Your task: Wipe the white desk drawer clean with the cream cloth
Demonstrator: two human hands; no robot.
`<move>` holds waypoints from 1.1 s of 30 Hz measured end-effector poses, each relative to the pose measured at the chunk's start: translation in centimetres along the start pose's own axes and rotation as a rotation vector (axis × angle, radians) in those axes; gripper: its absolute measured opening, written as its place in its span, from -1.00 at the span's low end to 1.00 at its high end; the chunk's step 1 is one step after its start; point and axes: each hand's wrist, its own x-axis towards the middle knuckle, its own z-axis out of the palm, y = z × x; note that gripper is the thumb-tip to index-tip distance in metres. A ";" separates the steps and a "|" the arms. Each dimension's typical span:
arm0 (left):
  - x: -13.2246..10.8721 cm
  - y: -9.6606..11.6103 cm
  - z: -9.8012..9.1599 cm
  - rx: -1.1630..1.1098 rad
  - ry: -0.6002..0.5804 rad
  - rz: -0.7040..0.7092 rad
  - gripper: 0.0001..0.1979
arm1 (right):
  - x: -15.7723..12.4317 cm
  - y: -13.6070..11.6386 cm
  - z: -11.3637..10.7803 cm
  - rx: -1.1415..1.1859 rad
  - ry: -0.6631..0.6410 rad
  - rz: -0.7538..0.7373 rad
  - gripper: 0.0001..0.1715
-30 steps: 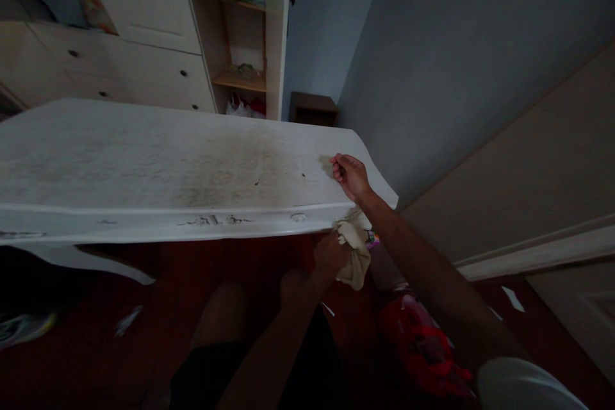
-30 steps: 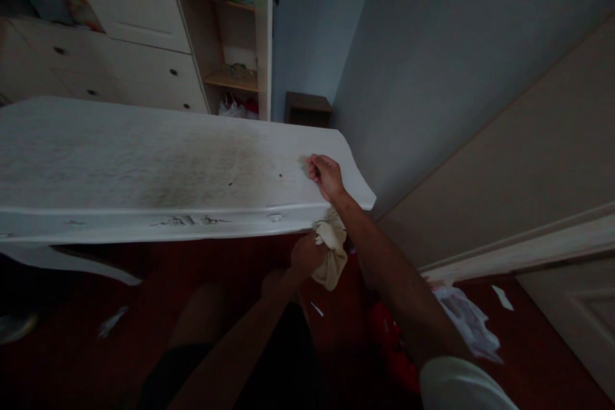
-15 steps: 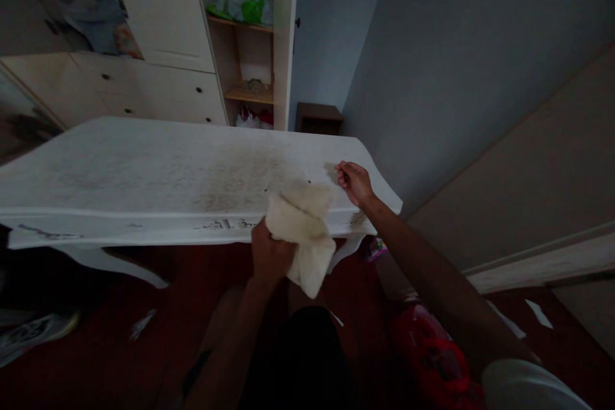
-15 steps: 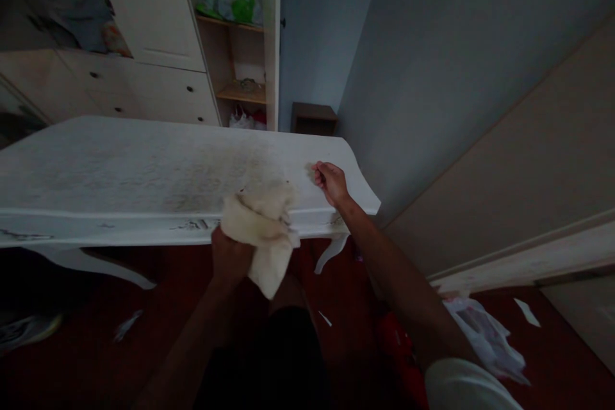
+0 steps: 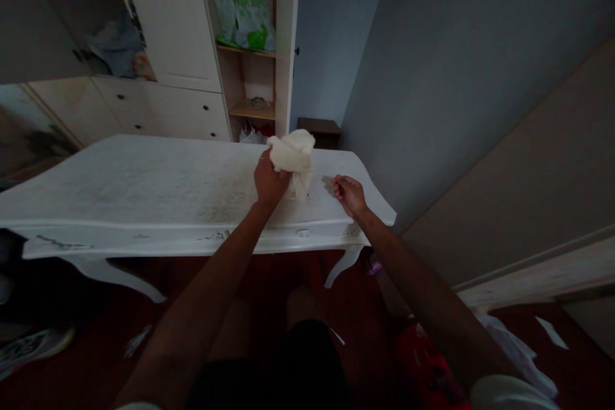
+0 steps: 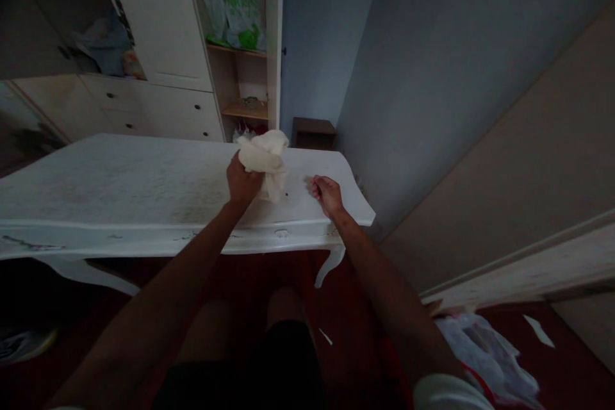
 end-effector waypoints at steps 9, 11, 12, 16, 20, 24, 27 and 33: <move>-2.7 -0.4 1.6 0.060 -0.406 0.026 -0.29 | 0.5 0.5 -0.5 0.032 0.081 -0.070 -0.54; -2.8 -0.2 0.3 -0.067 -0.336 0.099 -0.37 | 0.7 0.8 -0.7 0.027 0.133 -0.112 -0.54; -2.9 0.0 -0.6 -0.125 -0.309 0.131 -0.44 | 0.7 1.0 -0.8 -0.002 0.159 -0.137 -0.54; -4.4 0.6 -4.8 -0.256 -0.143 -0.035 -0.71 | 0.4 1.6 -0.7 -0.291 0.181 -0.314 -0.46; -8.3 0.4 -8.5 -0.308 -0.078 -0.404 -0.55 | -0.5 1.7 -0.1 -0.673 -0.054 -0.493 -0.02; -12.4 -0.2 -11.1 -0.210 -0.330 -0.470 -0.43 | -0.9 1.6 0.5 -0.913 -0.238 -0.594 0.14; -14.7 -0.6 -12.7 -0.273 -0.635 -0.476 -0.75 | -0.9 1.5 0.6 -0.948 -0.249 -0.589 0.18; -18.1 -1.1 -11.7 -0.711 -1.047 -0.835 -0.08 | -1.1 1.3 0.6 -0.965 -0.275 -0.562 0.25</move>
